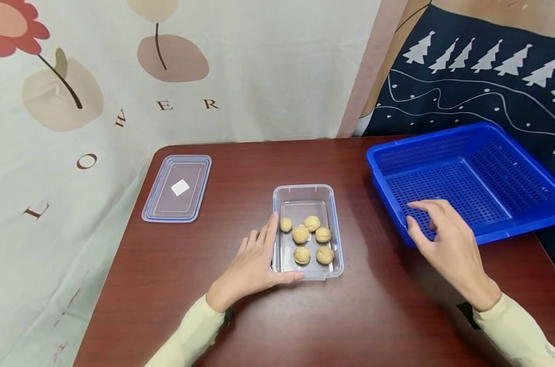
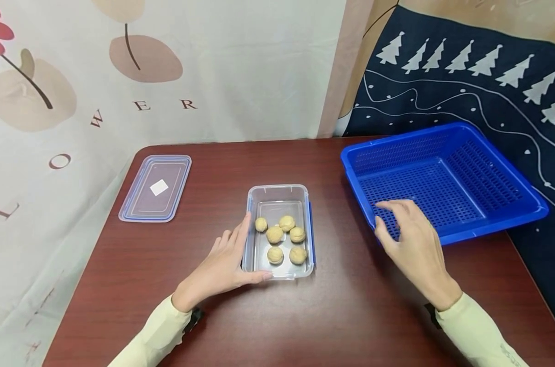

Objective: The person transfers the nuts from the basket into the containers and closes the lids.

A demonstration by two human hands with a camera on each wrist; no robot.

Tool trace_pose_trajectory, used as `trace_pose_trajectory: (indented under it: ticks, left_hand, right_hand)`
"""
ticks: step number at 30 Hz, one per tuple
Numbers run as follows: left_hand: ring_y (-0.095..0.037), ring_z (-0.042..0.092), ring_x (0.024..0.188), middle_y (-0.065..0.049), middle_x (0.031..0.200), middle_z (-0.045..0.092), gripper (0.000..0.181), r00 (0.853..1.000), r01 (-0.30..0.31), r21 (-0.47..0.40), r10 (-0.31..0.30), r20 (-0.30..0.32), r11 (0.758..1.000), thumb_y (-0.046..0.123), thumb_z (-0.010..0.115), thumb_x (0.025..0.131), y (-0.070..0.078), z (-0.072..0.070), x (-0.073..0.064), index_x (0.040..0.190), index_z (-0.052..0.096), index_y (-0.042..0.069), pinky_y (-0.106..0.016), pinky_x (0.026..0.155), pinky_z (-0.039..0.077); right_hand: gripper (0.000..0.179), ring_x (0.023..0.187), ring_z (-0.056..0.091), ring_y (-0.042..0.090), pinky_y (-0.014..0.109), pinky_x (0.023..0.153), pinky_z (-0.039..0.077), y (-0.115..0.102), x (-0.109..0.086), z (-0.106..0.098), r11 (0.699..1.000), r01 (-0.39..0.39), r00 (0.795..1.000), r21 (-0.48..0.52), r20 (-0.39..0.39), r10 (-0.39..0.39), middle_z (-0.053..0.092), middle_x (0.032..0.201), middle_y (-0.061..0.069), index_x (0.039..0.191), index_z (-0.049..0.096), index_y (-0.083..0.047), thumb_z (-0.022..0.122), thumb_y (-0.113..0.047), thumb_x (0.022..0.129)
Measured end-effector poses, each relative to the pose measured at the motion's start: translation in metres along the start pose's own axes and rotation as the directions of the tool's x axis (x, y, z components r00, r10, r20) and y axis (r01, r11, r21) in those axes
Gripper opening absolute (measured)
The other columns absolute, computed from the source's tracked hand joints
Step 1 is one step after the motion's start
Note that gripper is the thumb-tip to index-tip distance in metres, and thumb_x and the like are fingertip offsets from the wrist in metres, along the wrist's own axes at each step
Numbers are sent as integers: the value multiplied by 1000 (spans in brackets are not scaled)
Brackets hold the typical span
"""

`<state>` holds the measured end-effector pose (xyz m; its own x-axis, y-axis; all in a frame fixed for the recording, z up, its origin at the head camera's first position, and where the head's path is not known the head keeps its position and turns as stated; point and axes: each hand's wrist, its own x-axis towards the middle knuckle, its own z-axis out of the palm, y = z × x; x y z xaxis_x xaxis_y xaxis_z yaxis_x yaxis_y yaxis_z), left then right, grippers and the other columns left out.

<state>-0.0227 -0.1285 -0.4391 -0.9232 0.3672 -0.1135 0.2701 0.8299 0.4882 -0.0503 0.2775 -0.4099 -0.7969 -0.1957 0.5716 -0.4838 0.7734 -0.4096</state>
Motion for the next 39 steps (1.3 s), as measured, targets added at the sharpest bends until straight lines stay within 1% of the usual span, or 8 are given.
trace_pose_trajectory:
  ticks: [4, 10, 18, 21, 24, 27, 31, 39]
  left_hand:
    - [-38, 48, 132, -18, 172, 38, 145, 1000, 1, -4, -1, -4, 1000, 84, 79, 78, 0, -1, 0, 177, 0, 12, -55, 106, 41]
    - [-36, 47, 131, -17, 174, 34, 147, 1000, 11, -11, -11, 1, 1000, 85, 78, 78, 1, 2, 0, 176, -4, 12, -54, 107, 40]
    - [-34, 46, 129, -15, 176, 31, 147, 1000, 8, -37, -8, -1, 999, 84, 80, 77, 3, 5, 3, 177, -3, 14, -55, 107, 38]
    - [-34, 45, 129, -14, 177, 29, 147, 1000, 16, -29, -15, 12, 999, 86, 78, 78, 1, 3, 3, 176, -6, 15, -54, 108, 38]
    - [-35, 45, 131, -14, 176, 31, 147, 1000, 19, -27, -19, 8, 999, 86, 77, 78, -1, 1, 0, 176, -6, 15, -54, 109, 38]
    - [-36, 46, 131, -16, 172, 38, 146, 1000, 13, -31, -13, -12, 999, 85, 78, 78, -2, 0, -3, 176, -3, 14, -54, 108, 38]
    - [-36, 46, 131, -16, 171, 39, 146, 1000, 20, -34, -21, -15, 999, 86, 77, 78, -3, 0, -6, 177, -2, 13, -55, 108, 39]
    - [-37, 45, 133, -15, 175, 33, 146, 1000, 5, -37, -5, -3, 999, 87, 75, 79, 0, 0, -3, 176, -5, 14, -55, 110, 37]
  right_hand:
    - [38, 78, 52, 16, 23, 64, 36, 9, -3, -7, 995, -87, 996, -48, 27, 89, 67, 105, 8, 128, 76, -4, 82, -6, 91]
    - [43, 80, 64, 27, 14, 69, 38, 26, -1, -20, 978, -198, 972, -72, 117, 205, 70, 109, 15, 131, 74, -3, 87, -10, 90]
    - [40, 77, 58, 27, 28, 60, 38, 41, 9, -40, 953, -275, 922, -125, 249, 298, 69, 99, 17, 131, 72, -1, 84, -18, 96]
    - [43, 73, 54, 26, 33, 55, 38, 47, 17, -45, 937, -310, 871, -162, 347, 348, 64, 89, 11, 133, 70, 1, 81, -25, 101]
    - [49, 75, 55, 28, 38, 58, 42, 54, 26, -49, 921, -338, 799, -194, 458, 390, 64, 86, 12, 137, 66, 4, 77, -31, 104]
    - [52, 90, 63, 43, 55, 72, 53, 62, 34, -50, 913, -344, 735, -218, 542, 407, 71, 104, 28, 136, 64, 9, 76, -31, 104]
    - [53, 116, 60, 58, 73, 93, 47, 72, 40, -51, 906, -341, 658, -249, 625, 419, 67, 126, 38, 132, 65, 13, 75, -31, 104]
    - [61, 112, 59, 58, 75, 92, 46, 87, 48, -58, 888, -330, 529, -320, 716, 455, 67, 121, 38, 125, 67, 13, 79, -41, 100]
